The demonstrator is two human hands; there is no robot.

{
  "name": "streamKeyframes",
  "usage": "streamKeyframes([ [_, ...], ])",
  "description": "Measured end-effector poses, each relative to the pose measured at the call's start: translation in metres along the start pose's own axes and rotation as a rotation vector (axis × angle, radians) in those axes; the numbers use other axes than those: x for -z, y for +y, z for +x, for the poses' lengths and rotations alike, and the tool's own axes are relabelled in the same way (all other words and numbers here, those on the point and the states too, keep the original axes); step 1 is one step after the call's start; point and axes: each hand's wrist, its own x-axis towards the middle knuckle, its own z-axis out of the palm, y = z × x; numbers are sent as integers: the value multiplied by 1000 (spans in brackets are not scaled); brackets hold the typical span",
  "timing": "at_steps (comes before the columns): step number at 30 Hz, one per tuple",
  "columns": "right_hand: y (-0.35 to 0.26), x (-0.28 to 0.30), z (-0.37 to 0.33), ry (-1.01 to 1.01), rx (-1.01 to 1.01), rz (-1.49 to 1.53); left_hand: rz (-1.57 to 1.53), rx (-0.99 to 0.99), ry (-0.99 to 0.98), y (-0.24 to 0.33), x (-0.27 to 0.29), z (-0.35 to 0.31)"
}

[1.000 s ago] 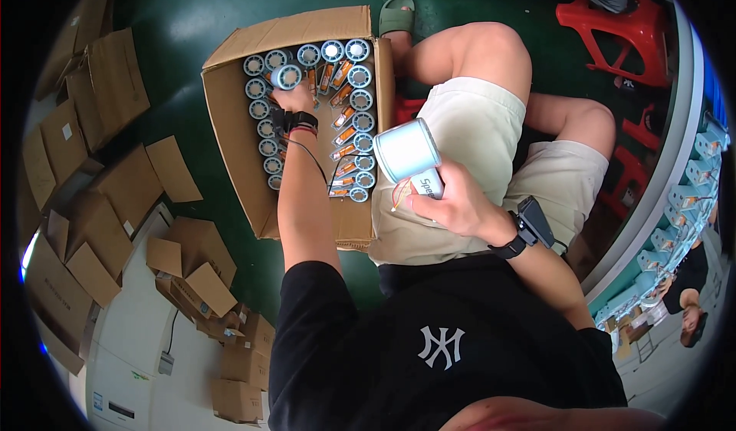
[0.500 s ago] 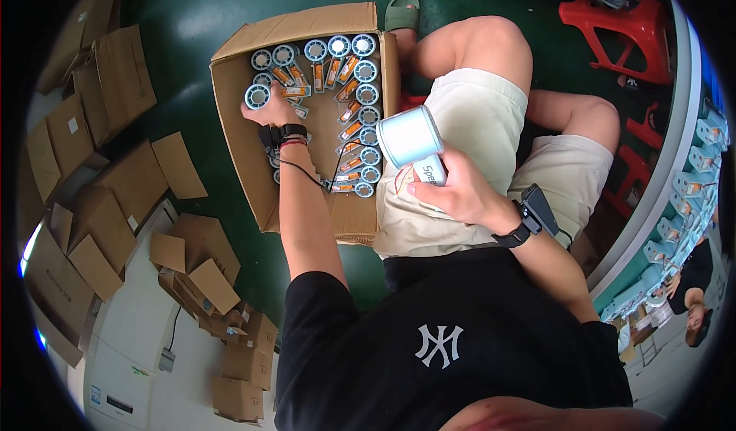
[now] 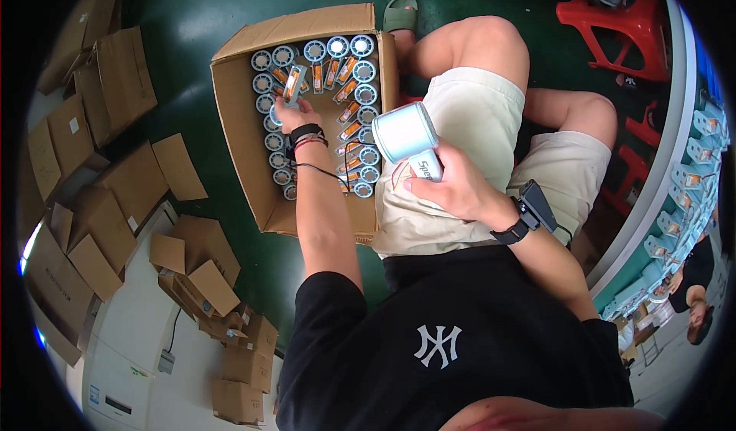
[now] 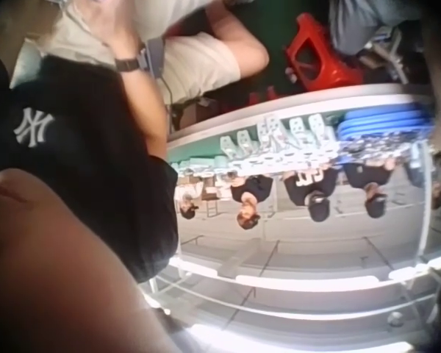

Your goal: The person fits circuit boards into fan housings by hand, places the assembled fans into a cardboard box, and then retrieves more fans from the box to continue the assembly.

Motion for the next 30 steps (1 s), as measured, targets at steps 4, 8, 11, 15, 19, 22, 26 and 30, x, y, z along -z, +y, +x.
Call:
streamKeyframes([
  [4, 3, 1, 1, 4, 8, 6, 163, 48, 67, -18, 6, -20],
  [8, 8, 2, 1, 3, 20, 10, 246, 69, 131, -26, 2, -14],
  [11, 7, -1, 2, -13, 3, 43, 202, 64, 188, -37, 5, 7],
  [15, 6, 2, 3, 5, -4, 87, 185, 47, 191, -46, 0, 3],
  [19, 5, 2, 4, 30, -5, 41, 346, 62, 142, -65, 0, -25],
  [22, 0, 1, 5, 27, -54, 53, 422, 32, 124, -75, 3, -34],
  [26, 3, -1, 5, 25, -54, 91, 367, -16, 37, -81, 17, -3],
  [30, 5, 2, 4, 36, -39, 109, 374, 203, 20, -60, 14, 13],
])
